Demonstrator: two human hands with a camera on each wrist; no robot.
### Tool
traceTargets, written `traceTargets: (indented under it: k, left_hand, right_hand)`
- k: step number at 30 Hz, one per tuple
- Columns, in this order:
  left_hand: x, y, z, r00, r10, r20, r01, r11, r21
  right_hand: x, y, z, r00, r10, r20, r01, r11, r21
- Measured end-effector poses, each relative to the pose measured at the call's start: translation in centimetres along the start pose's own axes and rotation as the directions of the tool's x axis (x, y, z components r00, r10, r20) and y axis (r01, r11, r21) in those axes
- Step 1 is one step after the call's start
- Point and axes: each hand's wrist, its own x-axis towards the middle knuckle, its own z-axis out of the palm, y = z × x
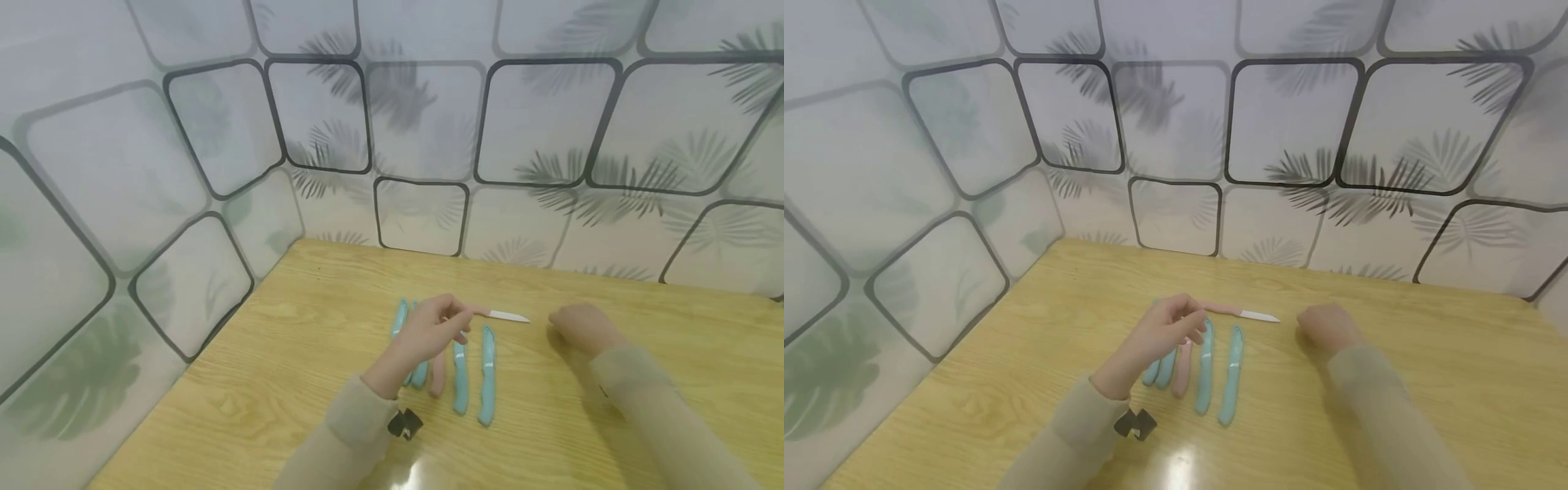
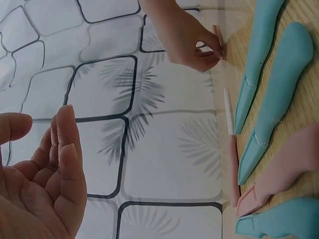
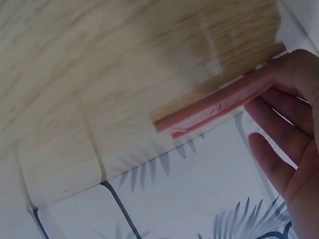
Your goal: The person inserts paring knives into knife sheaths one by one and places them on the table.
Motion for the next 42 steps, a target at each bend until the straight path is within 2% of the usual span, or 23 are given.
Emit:
traceTargets:
  k: [2,5,8,11,16,19,21,25,28,32,37,42]
  left_hand:
    - [0.0,0.0,0.1,1.0,0.0,0.002,0.0,1.0,-0.011]
    - [0.0,0.0,0.3,1.0,-0.006,0.007,0.006,1.0,-0.026]
    - [0.0,0.0,0.5,1.0,-0.01,0.011,0.01,1.0,-0.028]
    - [0.0,-0.1,0.5,1.0,-0.006,0.014,0.006,1.0,-0.015]
    - [0.2,-0.2,0.5,1.0,0.003,0.023,-0.003,1.0,-0.004]
    - [0.3,-0.4,0.5,1.0,0.006,0.03,-0.006,1.0,-0.009]
    - [0.3,-0.5,0.5,0.999,0.013,0.036,-0.012,1.0,-0.021]
    - [0.2,-0.5,0.7,0.996,0.065,0.063,-0.064,0.998,-0.019]
    - [0.2,-0.4,0.9,0.99,0.11,0.091,-0.112,0.994,0.007]
    - [0.1,-0.4,1.3,0.982,0.146,0.116,-0.155,0.985,0.072]
    - [0.4,-0.5,1.6,0.971,0.182,0.152,-0.198,0.975,0.098]
    - [0.4,-0.5,1.8,0.97,0.173,0.169,-0.189,0.978,0.086]
  right_hand:
    - [-0.3,0.2,-0.2,0.999,0.013,0.03,-0.014,0.999,0.046]
    - [-0.6,0.5,-0.5,0.999,0.037,0.034,-0.041,0.988,0.146]
    - [-0.8,0.4,-1.1,0.996,0.09,0.021,-0.093,0.952,0.292]
    - [-1.0,-0.6,-2.3,0.99,0.14,-0.004,-0.125,0.897,0.424]
    - [-1.2,-3.4,-4.7,0.973,0.207,-0.104,-0.117,0.828,0.548]
    - [-1.4,-5.4,-6.0,0.951,0.251,-0.183,-0.102,0.809,0.579]
    - [-1.4,-6.8,-6.7,0.929,0.279,-0.245,-0.085,0.802,0.591]
    - [-1.4,-9.1,-7.6,0.875,0.317,-0.367,-0.037,0.798,0.602]
    - [-1.5,-10.2,-7.9,0.846,0.324,-0.423,-0.002,0.795,0.606]
    - [-1.6,-11.3,-7.8,0.834,0.331,-0.441,0.027,0.774,0.632]
    - [-1.6,-12.1,-7.7,0.831,0.333,-0.446,0.061,0.743,0.667]
    - [-1.4,-12.6,-7.6,0.835,0.32,-0.449,0.08,0.735,0.673]
